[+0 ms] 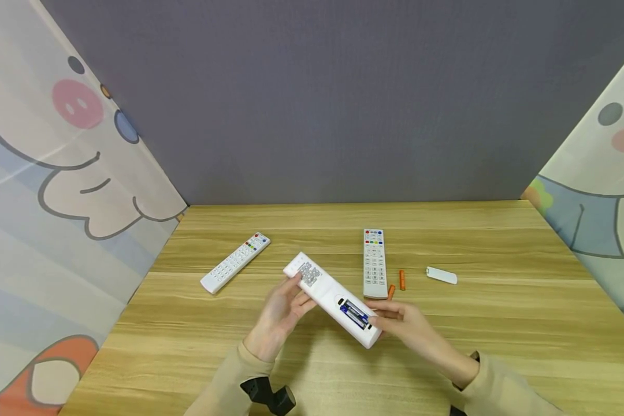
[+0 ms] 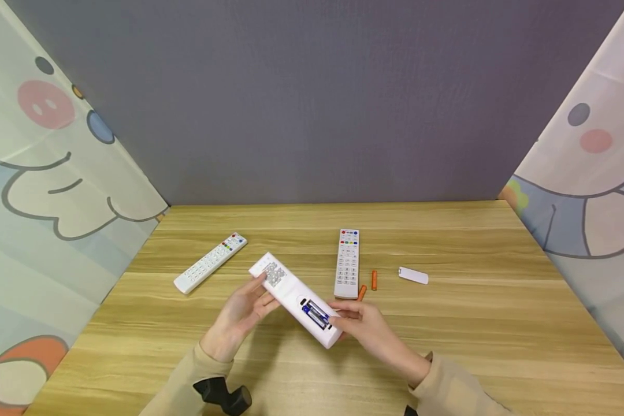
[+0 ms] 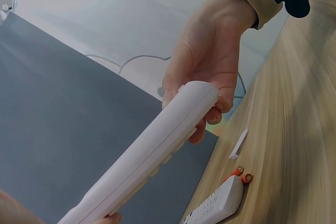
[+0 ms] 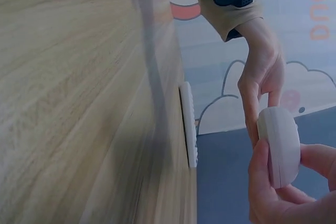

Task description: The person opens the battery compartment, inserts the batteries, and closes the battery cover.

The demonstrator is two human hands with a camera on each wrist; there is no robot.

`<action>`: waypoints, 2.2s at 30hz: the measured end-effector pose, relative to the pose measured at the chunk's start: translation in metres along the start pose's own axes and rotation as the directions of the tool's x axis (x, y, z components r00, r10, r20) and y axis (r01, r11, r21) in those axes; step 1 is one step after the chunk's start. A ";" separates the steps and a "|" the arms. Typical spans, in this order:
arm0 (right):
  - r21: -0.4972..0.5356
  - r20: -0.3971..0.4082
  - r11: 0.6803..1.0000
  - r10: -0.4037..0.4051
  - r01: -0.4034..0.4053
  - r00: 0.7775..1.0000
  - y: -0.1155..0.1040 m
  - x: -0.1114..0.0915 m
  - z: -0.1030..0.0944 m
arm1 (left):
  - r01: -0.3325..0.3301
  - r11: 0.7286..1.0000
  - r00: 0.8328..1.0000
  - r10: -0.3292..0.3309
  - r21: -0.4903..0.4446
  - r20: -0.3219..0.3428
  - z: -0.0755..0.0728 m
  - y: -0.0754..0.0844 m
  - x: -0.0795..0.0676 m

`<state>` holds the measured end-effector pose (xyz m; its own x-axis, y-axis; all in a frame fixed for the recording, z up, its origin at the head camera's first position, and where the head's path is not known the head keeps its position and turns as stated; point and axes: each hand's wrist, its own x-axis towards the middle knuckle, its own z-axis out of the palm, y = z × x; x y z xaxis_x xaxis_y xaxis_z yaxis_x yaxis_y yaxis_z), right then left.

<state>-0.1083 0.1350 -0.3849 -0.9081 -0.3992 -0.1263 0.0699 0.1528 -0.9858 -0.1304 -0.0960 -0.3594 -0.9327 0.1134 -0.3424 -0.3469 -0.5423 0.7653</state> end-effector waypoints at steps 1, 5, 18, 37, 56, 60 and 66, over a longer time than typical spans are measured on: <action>0.002 -0.004 1.000 0.007 -0.007 1.000 0.000 0.000 0.000 | 0.000 1.000 1.000 0.000 -0.001 0.000 0.000 0.000 0.000; 0.016 -0.021 0.999 0.041 -0.041 0.999 -0.002 0.000 0.002 | -0.001 1.000 1.000 0.001 -0.008 0.008 0.000 -0.001 -0.001; 0.045 -0.051 0.995 0.095 -0.093 0.994 -0.003 0.000 0.006 | -0.015 1.000 1.000 0.015 -0.021 0.017 0.003 -0.004 -0.004; -0.010 0.040 0.999 0.046 -0.046 0.998 0.002 0.002 -0.004 | 0.006 1.000 1.000 -0.006 -0.002 0.029 0.001 -0.002 -0.001; -0.187 0.122 0.979 -0.056 0.078 0.991 0.009 0.001 -0.035 | 0.019 1.000 0.999 -0.019 -0.007 0.027 -0.002 -0.002 0.001; -0.300 0.125 0.944 -0.103 0.137 0.987 0.012 0.002 -0.045 | 0.022 1.000 0.999 -0.022 -0.008 0.024 -0.004 -0.002 0.001; -0.466 0.079 0.867 -0.159 0.177 0.984 0.016 0.004 -0.058 | 0.026 1.000 0.999 -0.026 0.000 0.030 -0.006 -0.001 0.001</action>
<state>-0.1345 0.1884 -0.3952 -0.8723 -0.4884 0.0234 -0.2926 0.4829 -0.8253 -0.1305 -0.1000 -0.3635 -0.9260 0.1519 -0.3457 -0.3707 -0.5394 0.7560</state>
